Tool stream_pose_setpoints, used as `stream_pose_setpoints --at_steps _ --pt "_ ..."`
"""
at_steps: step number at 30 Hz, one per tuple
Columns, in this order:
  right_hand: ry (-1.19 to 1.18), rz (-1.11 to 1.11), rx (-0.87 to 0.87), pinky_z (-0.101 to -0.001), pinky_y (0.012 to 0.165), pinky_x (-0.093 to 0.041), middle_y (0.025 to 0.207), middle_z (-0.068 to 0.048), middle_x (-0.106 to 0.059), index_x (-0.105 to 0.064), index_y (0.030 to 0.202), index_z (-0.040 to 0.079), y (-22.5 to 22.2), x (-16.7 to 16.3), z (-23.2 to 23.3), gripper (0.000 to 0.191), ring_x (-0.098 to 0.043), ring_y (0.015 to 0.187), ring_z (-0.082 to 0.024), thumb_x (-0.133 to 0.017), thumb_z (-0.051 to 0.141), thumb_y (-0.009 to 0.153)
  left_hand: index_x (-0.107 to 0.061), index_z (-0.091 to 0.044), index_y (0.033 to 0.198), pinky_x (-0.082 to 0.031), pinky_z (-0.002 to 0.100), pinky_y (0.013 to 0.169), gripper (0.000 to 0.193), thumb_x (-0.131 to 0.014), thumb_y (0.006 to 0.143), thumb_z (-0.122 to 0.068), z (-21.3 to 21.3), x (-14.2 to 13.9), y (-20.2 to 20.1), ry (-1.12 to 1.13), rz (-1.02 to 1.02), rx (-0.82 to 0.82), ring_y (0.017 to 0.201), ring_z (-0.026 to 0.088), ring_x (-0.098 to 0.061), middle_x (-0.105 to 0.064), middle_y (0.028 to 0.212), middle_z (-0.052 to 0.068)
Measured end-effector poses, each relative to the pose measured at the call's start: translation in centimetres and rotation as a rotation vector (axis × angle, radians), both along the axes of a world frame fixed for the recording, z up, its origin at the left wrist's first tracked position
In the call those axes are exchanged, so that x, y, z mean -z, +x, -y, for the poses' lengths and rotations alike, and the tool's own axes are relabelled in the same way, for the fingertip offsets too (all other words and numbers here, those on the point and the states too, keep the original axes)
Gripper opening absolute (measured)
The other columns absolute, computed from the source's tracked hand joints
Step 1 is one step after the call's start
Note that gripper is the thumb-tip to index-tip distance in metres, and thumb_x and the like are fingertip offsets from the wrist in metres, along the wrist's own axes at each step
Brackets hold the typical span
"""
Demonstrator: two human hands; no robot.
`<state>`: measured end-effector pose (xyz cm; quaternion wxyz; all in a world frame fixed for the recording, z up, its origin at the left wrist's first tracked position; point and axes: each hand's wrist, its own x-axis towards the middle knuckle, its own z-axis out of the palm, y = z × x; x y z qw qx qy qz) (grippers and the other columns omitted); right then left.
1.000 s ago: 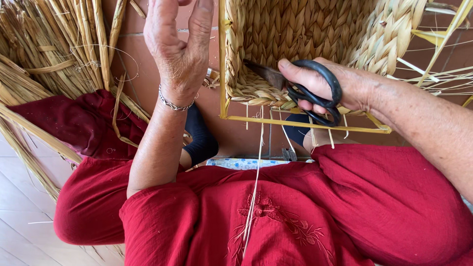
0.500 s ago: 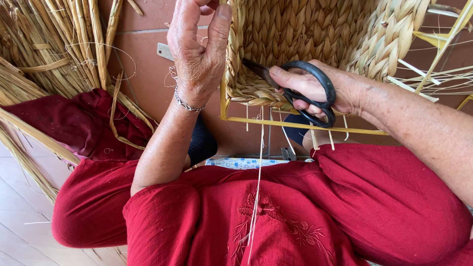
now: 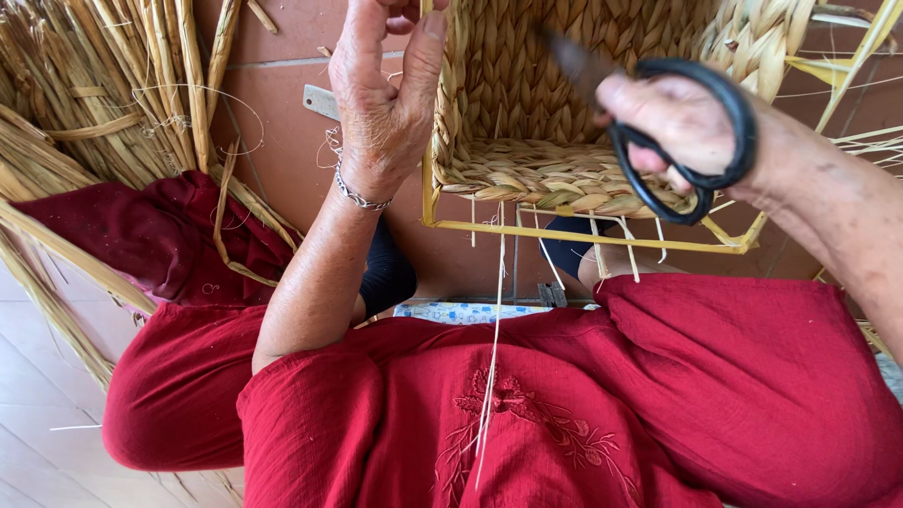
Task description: The person sits on the floor and weaves dried palm leaves into a basket frame. They trim excess strands with shears and continue weaving the sides and rim of the basket.
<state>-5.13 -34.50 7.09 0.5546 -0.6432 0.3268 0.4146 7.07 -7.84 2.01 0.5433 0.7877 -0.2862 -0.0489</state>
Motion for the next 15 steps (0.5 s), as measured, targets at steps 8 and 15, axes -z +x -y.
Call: stream_pose_setpoints --at_steps 8,15 --pt "0.240 0.489 0.264 -0.0234 0.048 -0.045 0.089 -0.006 -0.061 -0.052 0.109 0.003 -5.7 -3.6 5.8 0.072 -0.056 0.065 -0.009 -0.053 0.074 0.097 -0.054 -0.008 0.131 -0.054 0.030 0.087 0.018 -0.052 0.119 -0.022 -0.2 -0.4 0.8 -0.309 -0.391 0.073 0.093 0.012 -0.060 -0.065 0.110 0.003" --pt "-0.388 0.729 -0.179 -0.0245 0.057 -0.033 0.098 -0.003 -0.052 -0.047 0.161 0.004 -8.8 -8.5 8.1 0.104 -0.042 0.074 -0.008 -0.069 0.068 0.082 -0.060 -0.005 0.136 -0.052 0.026 0.098 0.025 -0.059 0.119 -0.023 -0.1 -1.5 -0.4 -0.021 -0.317 0.126 0.111 0.012 -0.058 -0.061 0.127 0.007"
